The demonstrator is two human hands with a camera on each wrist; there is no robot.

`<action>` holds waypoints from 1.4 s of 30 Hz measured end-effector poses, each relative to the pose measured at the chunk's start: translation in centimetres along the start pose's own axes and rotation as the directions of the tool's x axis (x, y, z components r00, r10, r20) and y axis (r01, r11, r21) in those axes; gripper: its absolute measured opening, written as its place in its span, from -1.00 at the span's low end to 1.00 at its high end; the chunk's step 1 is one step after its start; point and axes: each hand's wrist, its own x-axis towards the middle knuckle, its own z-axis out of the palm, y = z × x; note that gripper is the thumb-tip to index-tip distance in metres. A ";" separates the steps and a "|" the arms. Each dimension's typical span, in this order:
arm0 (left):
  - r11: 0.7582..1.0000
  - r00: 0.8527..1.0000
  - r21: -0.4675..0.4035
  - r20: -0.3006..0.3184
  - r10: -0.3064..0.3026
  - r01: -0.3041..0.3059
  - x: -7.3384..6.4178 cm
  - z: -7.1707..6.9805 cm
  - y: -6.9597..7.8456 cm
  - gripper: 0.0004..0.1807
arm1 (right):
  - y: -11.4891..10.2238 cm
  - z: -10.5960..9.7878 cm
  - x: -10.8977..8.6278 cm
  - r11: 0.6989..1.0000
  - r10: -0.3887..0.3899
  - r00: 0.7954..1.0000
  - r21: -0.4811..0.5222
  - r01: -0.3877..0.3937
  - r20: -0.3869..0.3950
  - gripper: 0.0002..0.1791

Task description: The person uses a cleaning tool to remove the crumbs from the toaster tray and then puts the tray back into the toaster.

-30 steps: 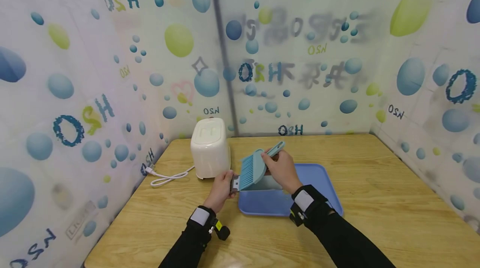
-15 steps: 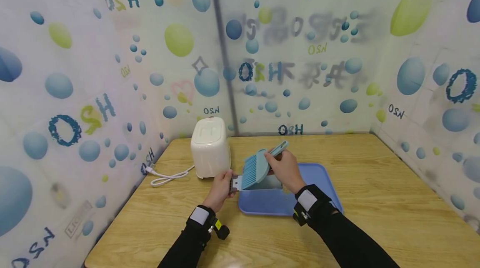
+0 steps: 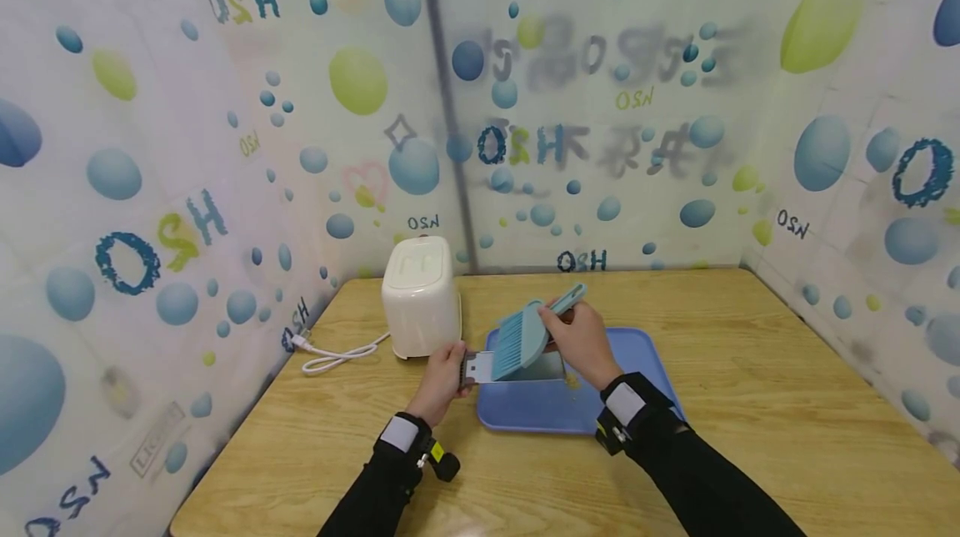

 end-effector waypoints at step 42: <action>1.000 1.000 -0.031 0.007 0.005 -0.005 0.3 -0.8 -0.2 -0.60 | 0.5 -2.0 -0.2 0.984 -0.101 0.994 -0.150 0.093 -0.047 -0.60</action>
